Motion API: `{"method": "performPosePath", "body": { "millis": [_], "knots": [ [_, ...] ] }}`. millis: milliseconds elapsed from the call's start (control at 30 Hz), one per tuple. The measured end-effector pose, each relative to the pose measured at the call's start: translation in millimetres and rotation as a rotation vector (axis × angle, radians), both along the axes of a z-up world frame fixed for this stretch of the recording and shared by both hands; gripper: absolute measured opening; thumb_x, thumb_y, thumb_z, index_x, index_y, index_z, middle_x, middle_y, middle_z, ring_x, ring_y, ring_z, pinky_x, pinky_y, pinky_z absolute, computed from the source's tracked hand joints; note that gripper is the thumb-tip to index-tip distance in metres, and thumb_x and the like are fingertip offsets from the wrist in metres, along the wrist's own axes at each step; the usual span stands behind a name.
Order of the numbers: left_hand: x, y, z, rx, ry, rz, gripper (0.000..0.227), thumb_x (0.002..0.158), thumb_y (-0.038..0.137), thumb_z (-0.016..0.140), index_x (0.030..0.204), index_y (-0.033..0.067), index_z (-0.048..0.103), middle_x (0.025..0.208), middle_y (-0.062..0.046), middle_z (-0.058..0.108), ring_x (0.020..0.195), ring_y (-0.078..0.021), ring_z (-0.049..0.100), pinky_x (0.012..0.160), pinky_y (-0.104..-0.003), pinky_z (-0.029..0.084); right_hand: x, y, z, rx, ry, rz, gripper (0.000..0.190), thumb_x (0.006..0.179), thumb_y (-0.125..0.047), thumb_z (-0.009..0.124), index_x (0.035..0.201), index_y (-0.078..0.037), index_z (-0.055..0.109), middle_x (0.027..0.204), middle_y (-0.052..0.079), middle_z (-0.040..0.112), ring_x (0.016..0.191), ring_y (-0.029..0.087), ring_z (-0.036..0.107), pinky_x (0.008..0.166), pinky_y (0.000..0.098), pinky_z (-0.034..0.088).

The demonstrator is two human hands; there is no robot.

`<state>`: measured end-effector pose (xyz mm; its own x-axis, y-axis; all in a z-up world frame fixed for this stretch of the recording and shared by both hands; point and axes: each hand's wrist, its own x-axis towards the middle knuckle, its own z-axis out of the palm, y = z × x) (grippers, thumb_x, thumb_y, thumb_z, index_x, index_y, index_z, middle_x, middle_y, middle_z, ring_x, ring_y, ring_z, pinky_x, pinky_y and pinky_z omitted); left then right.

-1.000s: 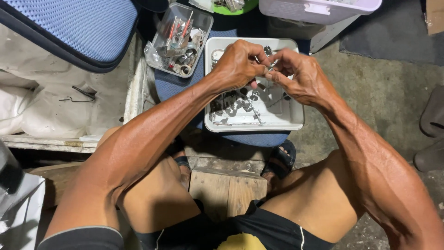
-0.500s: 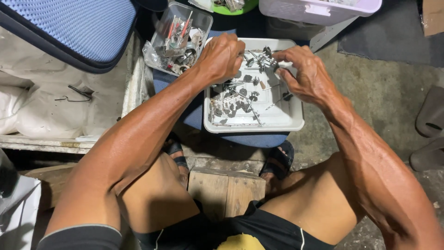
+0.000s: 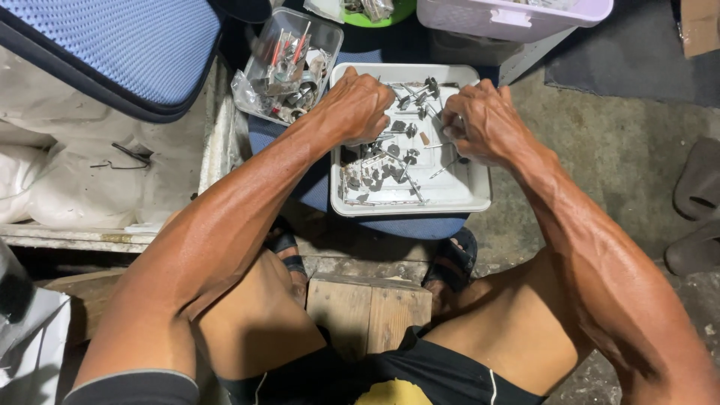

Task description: Sorting and inspecting small metal fasteners from a white tray into other containers

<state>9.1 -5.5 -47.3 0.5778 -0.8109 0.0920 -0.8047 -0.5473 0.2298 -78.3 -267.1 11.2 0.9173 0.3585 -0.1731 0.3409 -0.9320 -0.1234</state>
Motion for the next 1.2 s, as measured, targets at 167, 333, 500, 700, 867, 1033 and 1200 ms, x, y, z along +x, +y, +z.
{"method": "performPosePath", "body": {
  "millis": [167, 333, 500, 700, 867, 1033, 1200],
  "knots": [
    [-2, 2, 2, -0.062, -0.047, -0.015, 0.033, 0.087, -0.009, 0.051, 0.067, 0.0165, 0.048, 0.053, 0.002, 0.035, 0.048, -0.0197, 0.036, 0.081, -0.046, 0.048, -4, -4, 5, 0.124, -0.041, 0.052, 0.007, 0.097, -0.013, 0.062, 0.098, -0.011, 0.068, 0.088, 0.008, 0.074, 0.086, 0.026, 0.065, 0.091, 0.0499, 0.039],
    [-2, -3, 8, -0.038, -0.151, 0.064, 0.024, 0.108, 0.025, 0.059, 0.088, 0.0121, 0.063, 0.058, 0.004, 0.043, 0.050, -0.0153, 0.043, 0.076, -0.047, 0.056, 0, -15, -9, 0.208, -0.219, 0.074, 0.002, 0.100, -0.007, 0.064, 0.100, -0.009, 0.064, 0.088, 0.009, 0.070, 0.082, 0.026, 0.060, 0.084, 0.0448, 0.041],
    [-7, -9, 11, -0.370, -0.187, -0.005, 0.031, 0.068, -0.015, 0.055, 0.076, 0.0132, 0.045, 0.063, 0.002, 0.042, 0.055, -0.0151, 0.045, 0.064, -0.036, 0.061, 0, -10, -11, 0.066, -0.178, 0.107, 0.031, 0.099, -0.025, 0.069, 0.125, -0.010, 0.072, 0.128, 0.021, 0.071, 0.115, 0.039, 0.061, 0.088, 0.0542, 0.043],
    [-23, -20, 21, -0.504, -0.035, -0.037, 0.033, 0.075, -0.013, 0.025, 0.063, 0.0127, 0.043, 0.063, -0.001, 0.044, 0.064, -0.0240, 0.058, 0.067, -0.038, 0.067, -1, 0, -4, 0.105, -0.150, 0.135, 0.026, 0.093, -0.006, 0.064, 0.116, -0.011, 0.074, 0.070, 0.007, 0.070, 0.061, 0.029, 0.060, 0.076, 0.0476, 0.040],
    [-90, -25, 114, -0.530, 0.445, -0.003, 0.027, 0.084, 0.013, 0.045, 0.075, 0.0139, 0.070, 0.065, 0.000, 0.070, 0.038, -0.0080, 0.040, 0.032, -0.024, 0.037, -2, -5, -1, 0.187, -0.183, 0.169, 0.037, 0.096, -0.019, 0.064, 0.130, -0.005, 0.067, 0.079, 0.015, 0.071, 0.075, 0.034, 0.067, 0.078, 0.0503, 0.047],
    [-171, -13, 198, -0.482, 1.106, -0.447, 0.035, 0.083, 0.003, 0.061, 0.115, 0.0133, 0.068, 0.119, -0.010, 0.074, 0.107, -0.0224, 0.076, 0.098, -0.036, 0.061, -2, -12, -6, 0.190, -0.209, 0.174, 0.036, 0.094, -0.024, 0.065, 0.127, -0.008, 0.067, 0.085, 0.019, 0.071, 0.088, 0.046, 0.065, 0.080, 0.0565, 0.046],
    [-173, -10, 204, -0.511, 0.975, -0.317, 0.024, 0.084, 0.017, 0.060, 0.107, 0.0145, 0.065, 0.104, -0.006, 0.071, 0.089, -0.0182, 0.071, 0.080, -0.033, 0.057, -4, -4, -3, 0.148, -0.138, 0.162, 0.031, 0.103, -0.020, 0.063, 0.128, -0.002, 0.067, 0.077, 0.012, 0.068, 0.068, 0.028, 0.065, 0.094, 0.0571, 0.048]
  ]
}}
